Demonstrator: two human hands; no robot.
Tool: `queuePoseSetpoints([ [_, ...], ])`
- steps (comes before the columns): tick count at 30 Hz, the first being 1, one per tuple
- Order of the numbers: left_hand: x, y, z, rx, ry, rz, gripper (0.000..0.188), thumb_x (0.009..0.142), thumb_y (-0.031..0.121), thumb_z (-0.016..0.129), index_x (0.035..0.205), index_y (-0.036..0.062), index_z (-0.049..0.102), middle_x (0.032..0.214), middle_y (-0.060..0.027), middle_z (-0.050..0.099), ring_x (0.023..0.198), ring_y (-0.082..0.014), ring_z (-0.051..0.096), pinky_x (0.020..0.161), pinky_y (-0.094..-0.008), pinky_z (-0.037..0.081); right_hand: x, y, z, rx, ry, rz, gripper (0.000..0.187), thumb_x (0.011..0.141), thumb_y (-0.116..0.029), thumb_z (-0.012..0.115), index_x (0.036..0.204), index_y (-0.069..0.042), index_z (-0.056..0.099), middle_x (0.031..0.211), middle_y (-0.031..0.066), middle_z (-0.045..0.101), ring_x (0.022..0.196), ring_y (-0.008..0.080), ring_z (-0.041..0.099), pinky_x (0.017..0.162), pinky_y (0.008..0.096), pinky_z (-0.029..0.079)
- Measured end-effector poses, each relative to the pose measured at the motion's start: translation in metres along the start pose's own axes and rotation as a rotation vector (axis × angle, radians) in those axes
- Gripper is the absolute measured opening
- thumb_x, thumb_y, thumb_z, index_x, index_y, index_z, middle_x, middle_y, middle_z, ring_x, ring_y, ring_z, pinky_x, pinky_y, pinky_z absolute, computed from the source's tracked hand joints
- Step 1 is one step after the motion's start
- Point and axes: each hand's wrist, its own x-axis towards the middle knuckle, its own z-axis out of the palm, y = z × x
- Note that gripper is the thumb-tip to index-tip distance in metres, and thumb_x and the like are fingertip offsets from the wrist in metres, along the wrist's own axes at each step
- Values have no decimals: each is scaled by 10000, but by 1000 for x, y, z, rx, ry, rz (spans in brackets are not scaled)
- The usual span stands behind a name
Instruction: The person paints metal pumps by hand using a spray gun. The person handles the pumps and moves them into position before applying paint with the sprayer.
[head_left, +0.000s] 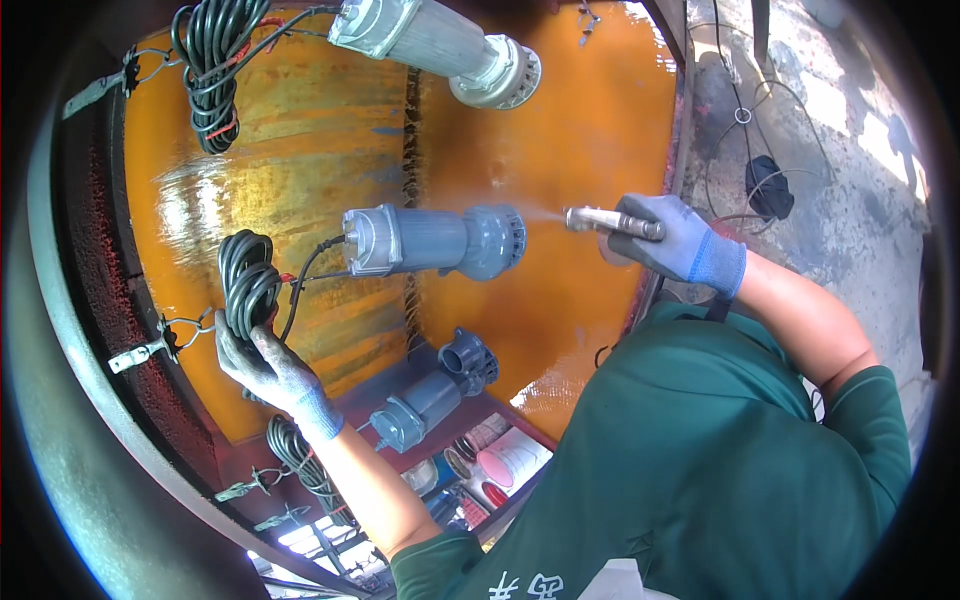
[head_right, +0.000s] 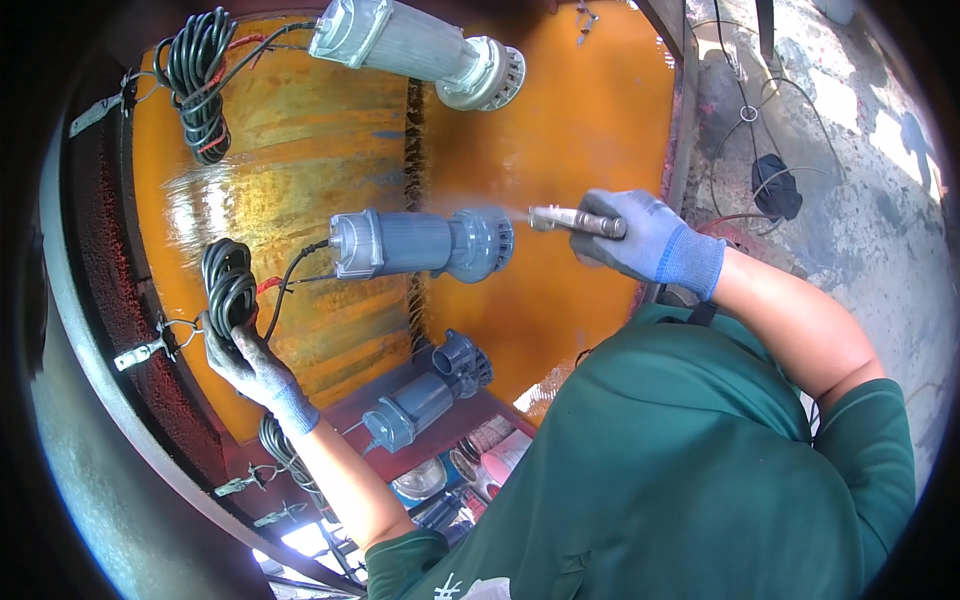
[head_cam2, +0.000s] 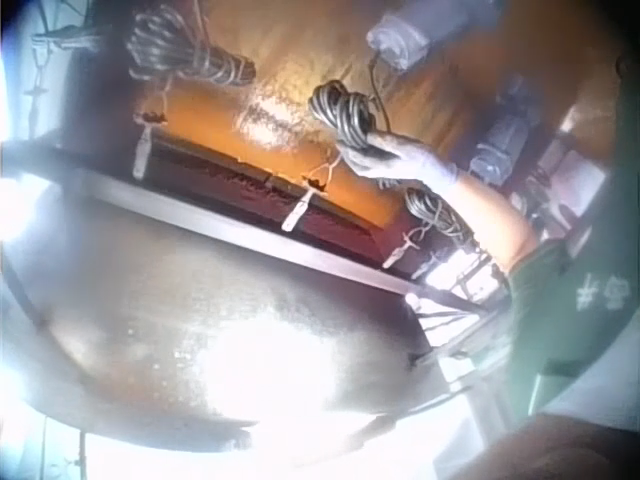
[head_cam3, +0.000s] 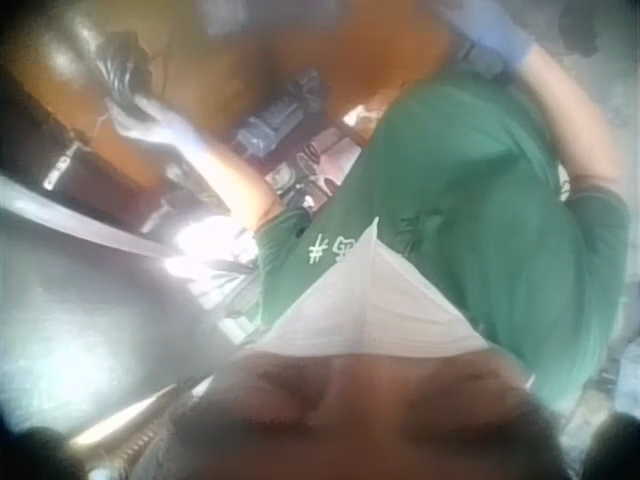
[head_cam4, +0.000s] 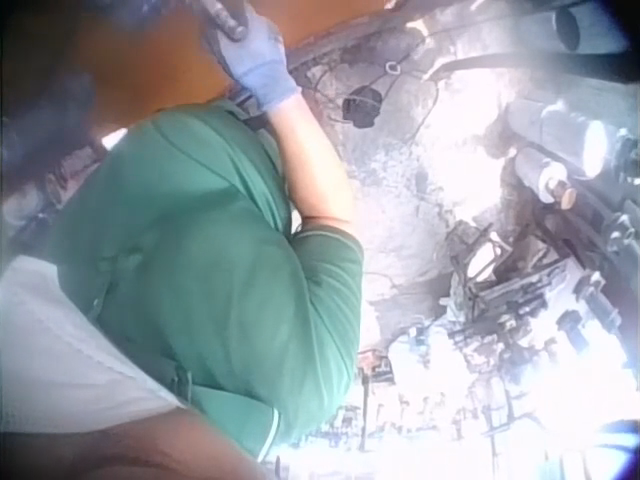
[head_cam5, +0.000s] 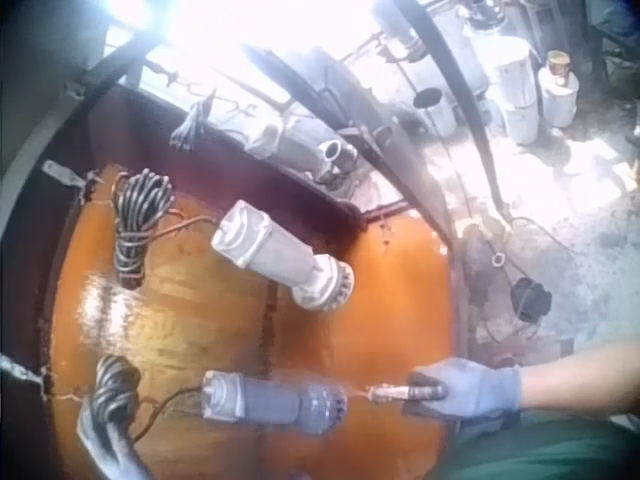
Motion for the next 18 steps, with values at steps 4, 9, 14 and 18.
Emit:
queuePoseSetpoints([
  [4,-4,0,-1,-186,-9,-54,603,1122,332,560,1555,-62,414,1487,-241,494,1289,-327,612,1068,-440,565,-2,-2,-4,-66,-256,-74,217,937,-248,728,1004,-51,664,811,143,735,792,324,746,738,417,581],
  [9,-3,12,0,-194,31,23,802,1103,651,365,1366,-69,598,1217,-190,703,1116,-278,693,978,-418,579,8,12,-5,115,63,-79,234,953,-248,744,958,-32,655,839,134,740,793,297,742,729,414,565],
  [14,8,14,-8,-497,-49,-294,519,1067,257,326,1184,-57,722,1120,-93,755,847,-88,641,736,-185,469,1,22,-12,107,-211,-217,228,933,-232,773,987,-32,678,835,144,728,774,282,728,729,386,559],
  [18,10,19,-23,-993,-169,-648,501,1110,240,382,1423,-132,505,1080,-80,648,695,-19,479,564,-149,355,2,19,-14,156,62,-107,160,954,-167,744,1025,-36,687,817,108,695,749,160,672,673,354,525],
])
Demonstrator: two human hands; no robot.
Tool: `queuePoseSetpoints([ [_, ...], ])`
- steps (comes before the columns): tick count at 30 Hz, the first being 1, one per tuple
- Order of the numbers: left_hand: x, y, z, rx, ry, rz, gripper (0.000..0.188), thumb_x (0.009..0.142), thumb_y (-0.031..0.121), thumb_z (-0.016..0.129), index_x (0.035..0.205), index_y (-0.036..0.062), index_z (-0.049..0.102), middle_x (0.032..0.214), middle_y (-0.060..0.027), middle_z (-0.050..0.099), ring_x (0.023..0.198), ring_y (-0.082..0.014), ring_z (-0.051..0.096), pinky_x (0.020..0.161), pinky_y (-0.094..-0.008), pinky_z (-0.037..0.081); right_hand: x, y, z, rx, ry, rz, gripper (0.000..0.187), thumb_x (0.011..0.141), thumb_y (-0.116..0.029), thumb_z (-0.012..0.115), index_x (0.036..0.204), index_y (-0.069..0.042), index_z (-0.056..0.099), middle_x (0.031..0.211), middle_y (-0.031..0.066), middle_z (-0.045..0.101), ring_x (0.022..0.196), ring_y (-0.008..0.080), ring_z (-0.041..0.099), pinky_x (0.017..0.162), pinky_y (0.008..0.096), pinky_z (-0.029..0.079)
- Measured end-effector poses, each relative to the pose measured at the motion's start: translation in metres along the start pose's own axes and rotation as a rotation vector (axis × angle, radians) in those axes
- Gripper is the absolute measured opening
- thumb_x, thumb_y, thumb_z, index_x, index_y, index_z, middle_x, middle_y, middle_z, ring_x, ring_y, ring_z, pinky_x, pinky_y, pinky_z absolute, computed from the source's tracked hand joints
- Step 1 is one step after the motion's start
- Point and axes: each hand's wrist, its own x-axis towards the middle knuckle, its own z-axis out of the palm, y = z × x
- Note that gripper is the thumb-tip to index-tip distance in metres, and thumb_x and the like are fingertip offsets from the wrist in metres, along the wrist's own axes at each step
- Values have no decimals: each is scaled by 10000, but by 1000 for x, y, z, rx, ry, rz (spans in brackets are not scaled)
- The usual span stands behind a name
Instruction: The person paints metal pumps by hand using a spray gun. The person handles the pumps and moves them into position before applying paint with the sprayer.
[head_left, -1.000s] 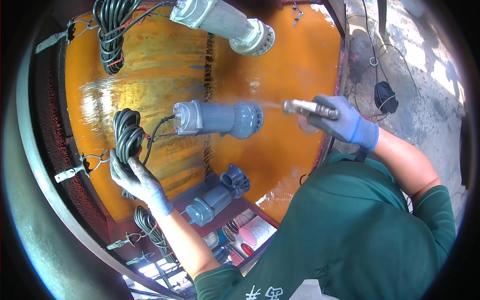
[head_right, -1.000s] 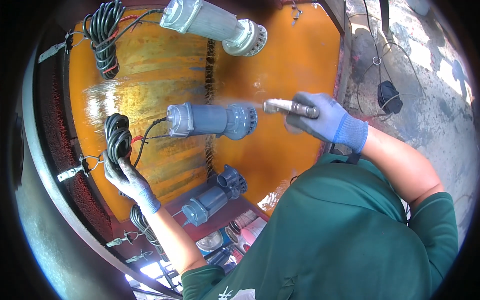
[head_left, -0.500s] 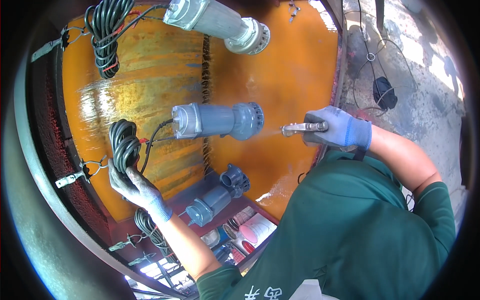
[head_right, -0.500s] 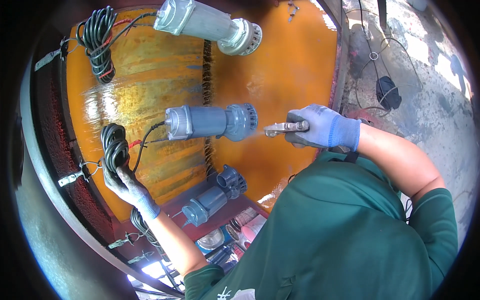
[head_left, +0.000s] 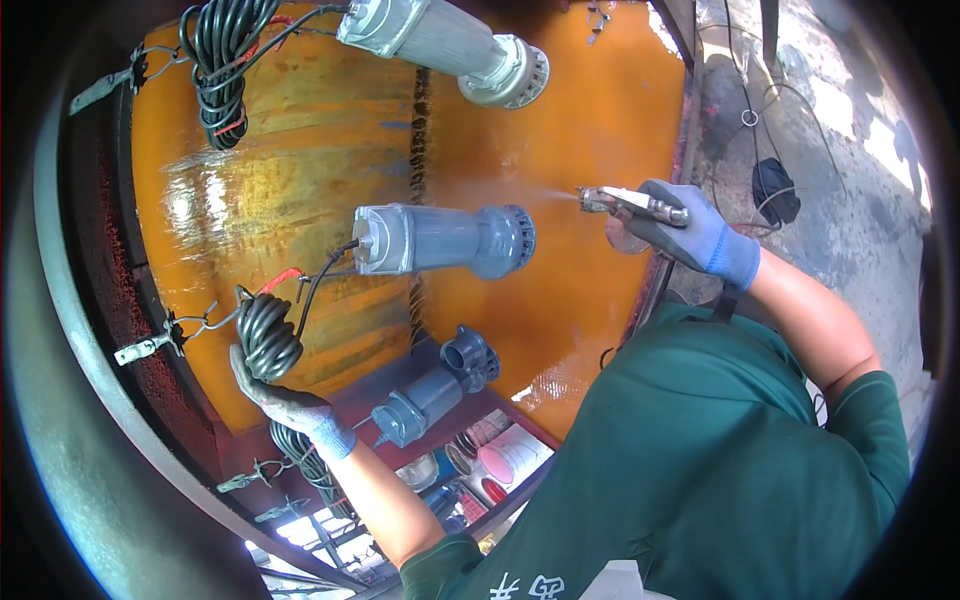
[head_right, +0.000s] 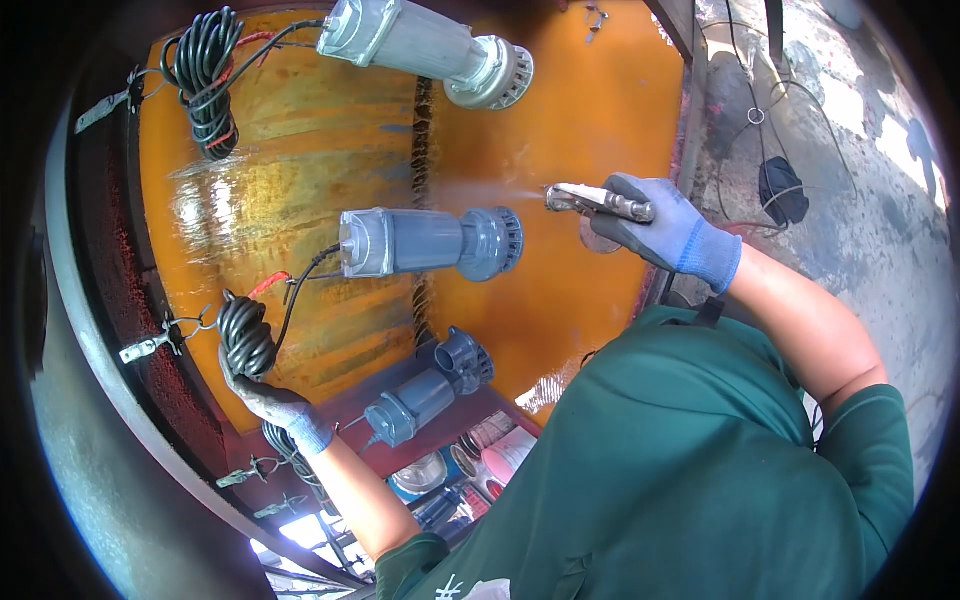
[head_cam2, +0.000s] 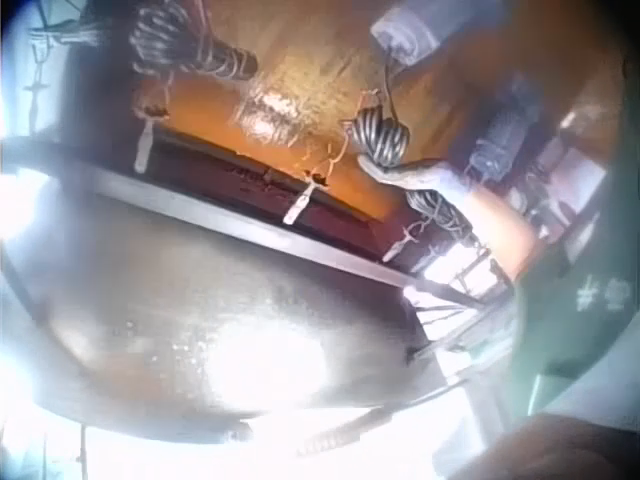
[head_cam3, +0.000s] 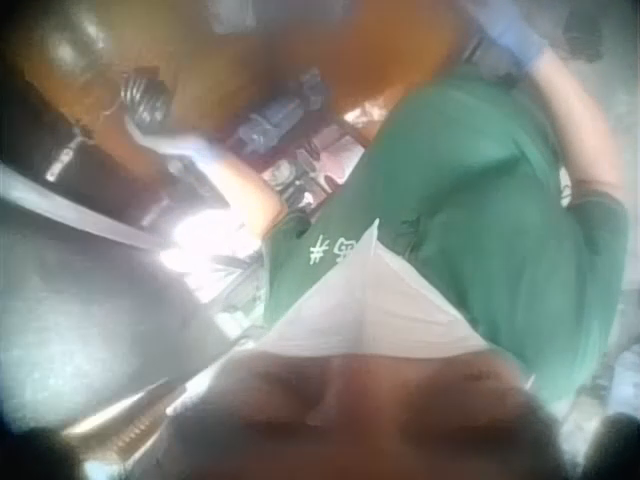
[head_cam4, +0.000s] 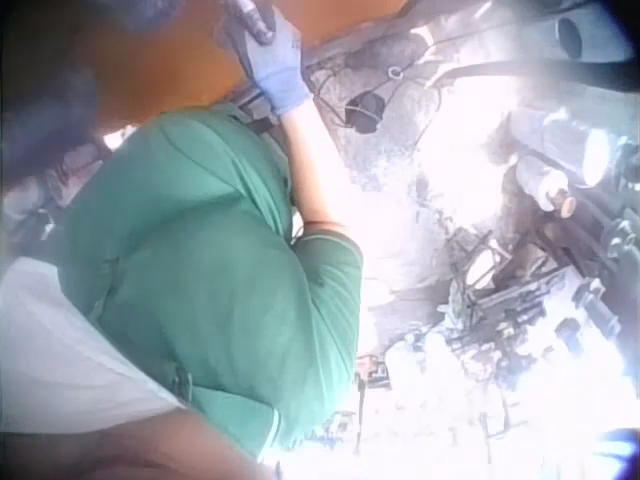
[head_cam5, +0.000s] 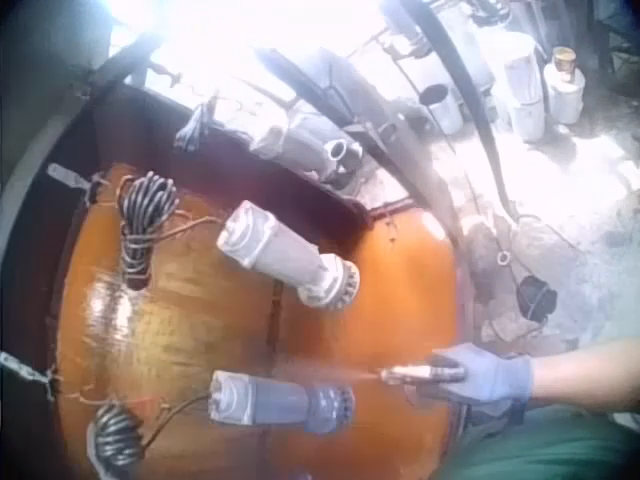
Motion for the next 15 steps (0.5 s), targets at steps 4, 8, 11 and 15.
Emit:
queuePoseSetpoints([
  [4,-10,-13,-43,-178,-21,6,766,1088,530,328,1417,-130,535,1054,-120,683,836,-102,599,716,-209,481,-6,3,-7,-63,-273,-136,221,944,-209,769,999,-13,684,843,128,737,773,212,741,710,372,555],
  [8,-40,-20,-43,459,149,282,988,1030,757,321,1483,-109,468,1171,-188,715,1060,-224,696,999,-327,555,-6,-4,-2,66,-126,-86,204,931,-179,781,988,-12,678,820,132,722,747,217,725,683,372,539],
  [11,-55,-23,-54,445,203,309,1057,1018,805,339,1564,-100,360,1200,-199,711,1106,-232,688,1050,-330,517,-6,-12,-9,111,-123,-57,205,921,-168,789,988,-10,678,804,135,709,727,218,709,667,373,528],
  [15,-66,-20,-53,487,322,359,983,1052,744,341,1625,-55,337,1469,-186,563,1310,-266,569,1144,-416,423,-7,-23,-13,52,-256,-183,190,930,-158,773,1003,-10,679,801,130,699,708,200,681,663,360,524],
])
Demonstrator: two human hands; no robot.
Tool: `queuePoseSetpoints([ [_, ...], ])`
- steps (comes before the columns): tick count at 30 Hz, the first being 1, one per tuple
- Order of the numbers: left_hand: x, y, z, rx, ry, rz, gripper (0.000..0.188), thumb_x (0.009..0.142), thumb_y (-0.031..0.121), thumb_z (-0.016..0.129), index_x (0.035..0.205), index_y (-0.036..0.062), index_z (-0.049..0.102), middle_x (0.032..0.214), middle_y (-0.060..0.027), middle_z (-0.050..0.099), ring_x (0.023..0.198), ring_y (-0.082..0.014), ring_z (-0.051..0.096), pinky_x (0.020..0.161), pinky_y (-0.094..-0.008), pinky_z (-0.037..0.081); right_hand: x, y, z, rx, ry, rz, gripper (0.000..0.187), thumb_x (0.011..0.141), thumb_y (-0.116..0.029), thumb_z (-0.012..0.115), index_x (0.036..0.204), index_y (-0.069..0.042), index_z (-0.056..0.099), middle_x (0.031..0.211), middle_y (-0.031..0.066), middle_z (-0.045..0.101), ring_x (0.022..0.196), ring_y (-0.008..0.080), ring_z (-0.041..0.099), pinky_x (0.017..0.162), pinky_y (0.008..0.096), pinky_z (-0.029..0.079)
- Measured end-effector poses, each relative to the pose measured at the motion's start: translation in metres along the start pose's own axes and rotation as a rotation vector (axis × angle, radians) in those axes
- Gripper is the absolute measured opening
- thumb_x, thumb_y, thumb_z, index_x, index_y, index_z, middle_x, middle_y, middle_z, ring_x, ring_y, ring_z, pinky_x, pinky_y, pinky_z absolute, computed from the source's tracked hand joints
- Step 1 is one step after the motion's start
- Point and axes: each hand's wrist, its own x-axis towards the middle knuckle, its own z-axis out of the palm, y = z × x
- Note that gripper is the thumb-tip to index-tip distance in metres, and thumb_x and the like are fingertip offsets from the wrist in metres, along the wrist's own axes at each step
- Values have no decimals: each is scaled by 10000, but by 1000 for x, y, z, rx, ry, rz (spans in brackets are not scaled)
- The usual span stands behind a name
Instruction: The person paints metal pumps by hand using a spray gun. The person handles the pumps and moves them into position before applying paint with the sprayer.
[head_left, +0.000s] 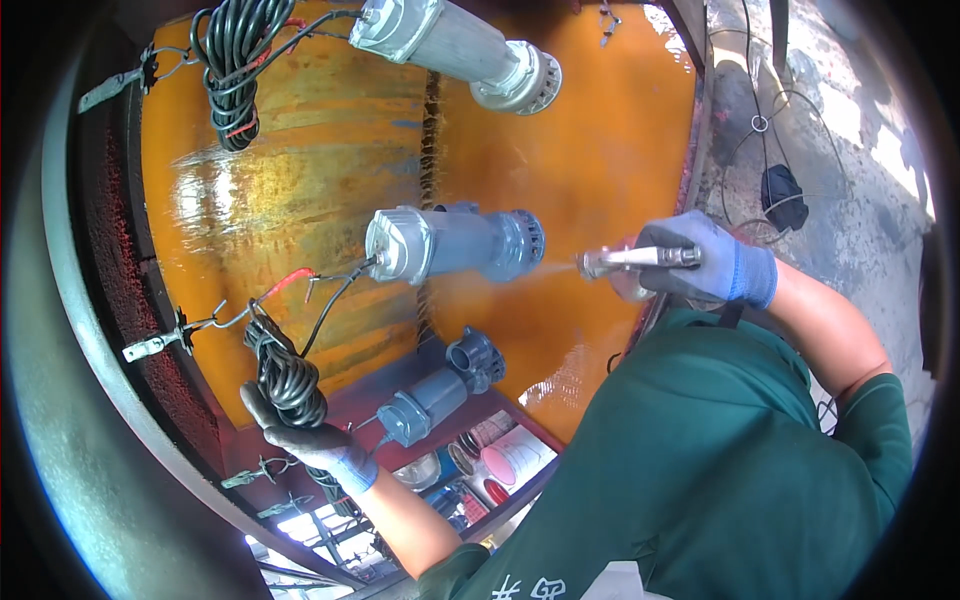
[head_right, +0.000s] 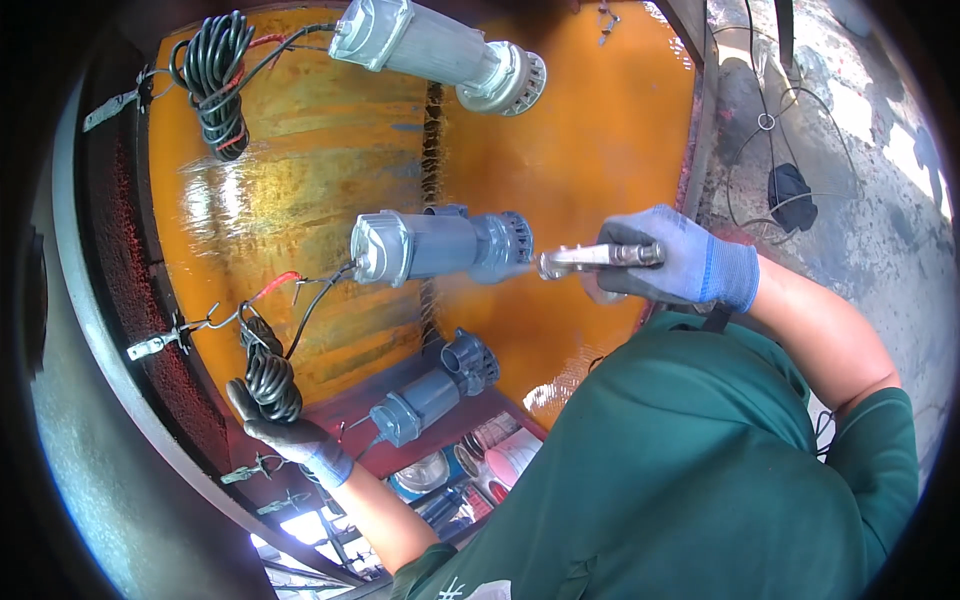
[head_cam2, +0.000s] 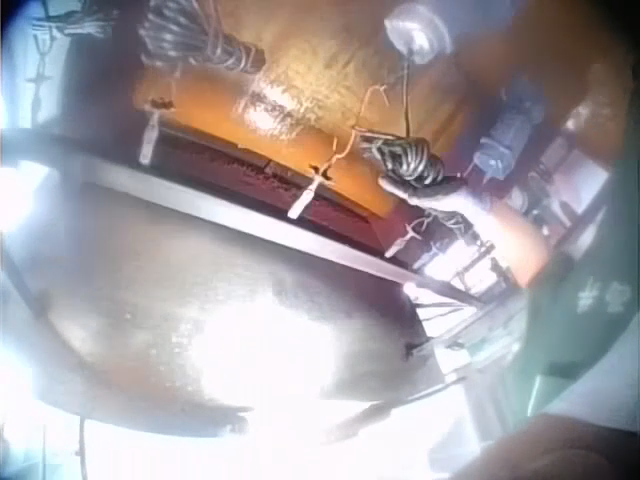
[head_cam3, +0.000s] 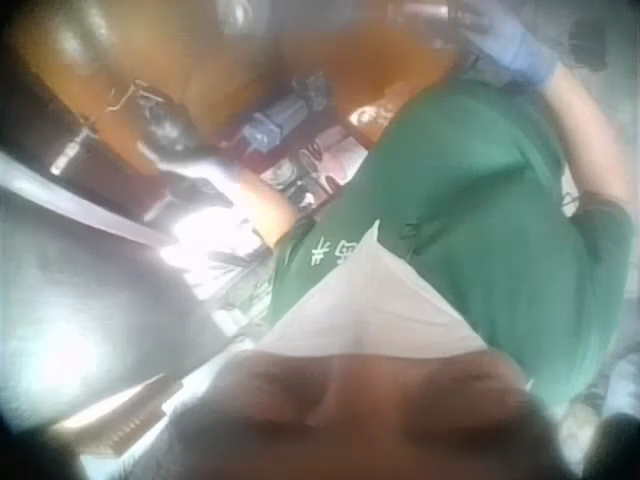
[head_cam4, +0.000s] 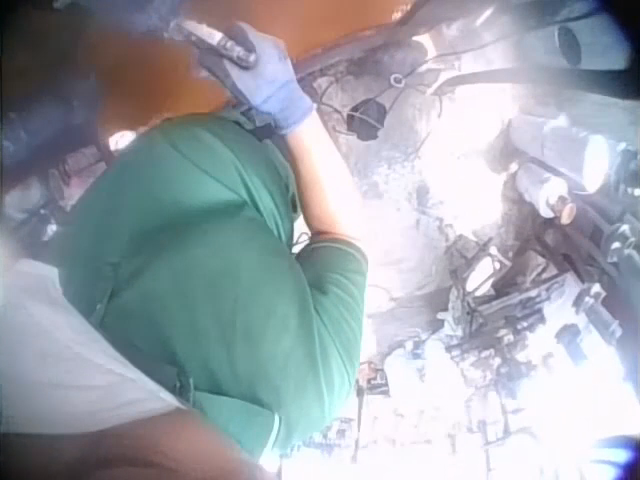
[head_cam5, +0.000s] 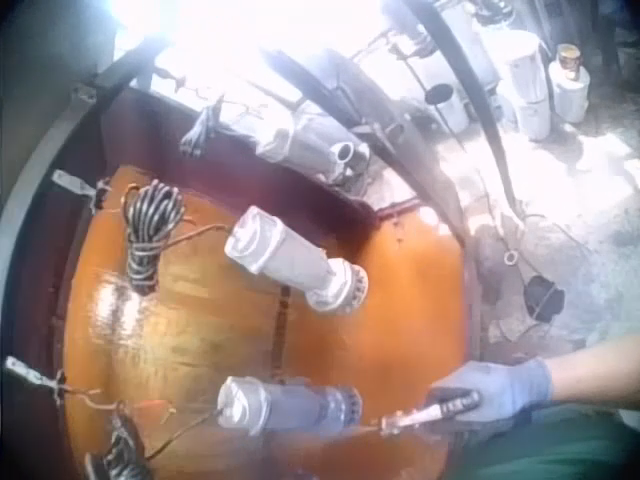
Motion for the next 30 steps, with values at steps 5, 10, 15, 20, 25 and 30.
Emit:
queuePoseSetpoints([
  [5,-11,41,30,180,116,-60,796,1115,586,326,1623,-23,382,1640,-197,437,1497,-340,438,1265,-490,318,7,-9,-5,123,151,37,199,940,-162,765,1018,-3,672,830,121,701,736,174,676,684,347,525],
  [10,-20,31,6,439,-5,144,559,1143,366,402,1466,-60,565,1493,-229,587,1419,-359,529,1226,-491,367,10,-3,-4,33,15,-63,194,919,-148,779,1009,-14,672,796,114,693,703,203,668,684,355,529],
  [15,-26,9,-9,414,8,144,527,1132,312,401,1451,-72,569,1485,-215,592,1380,-331,560,1204,-471,397,15,-2,-6,136,200,64,197,954,-185,755,1017,-20,669,816,109,711,744,196,699,693,342,539],
  [20,-27,-11,-25,425,23,182,530,1131,317,382,1436,-64,591,1471,-207,609,1384,-329,554,1215,-475,374,12,1,-10,-3,-154,87,189,932,-198,771,1001,-38,697,842,119,748,760,260,735,697,369,557],
  [25,-28,-14,-28,449,18,170,544,1132,337,375,1453,-50,585,1471,-205,611,1398,-332,545,1221,-479,370,19,17,-9,-11,126,188,223,939,-221,768,1027,-29,696,858,133,745,760,268,733,703,369,558],
  [30,-33,-15,-26,497,41,120,588,1138,370,354,1460,-79,555,1506,-242,571,1429,-364,522,1233,-501,363,14,17,-11,-20,-111,144,236,951,-234,764,1026,-24,687,865,129,759,802,269,756,731,380,573],
])
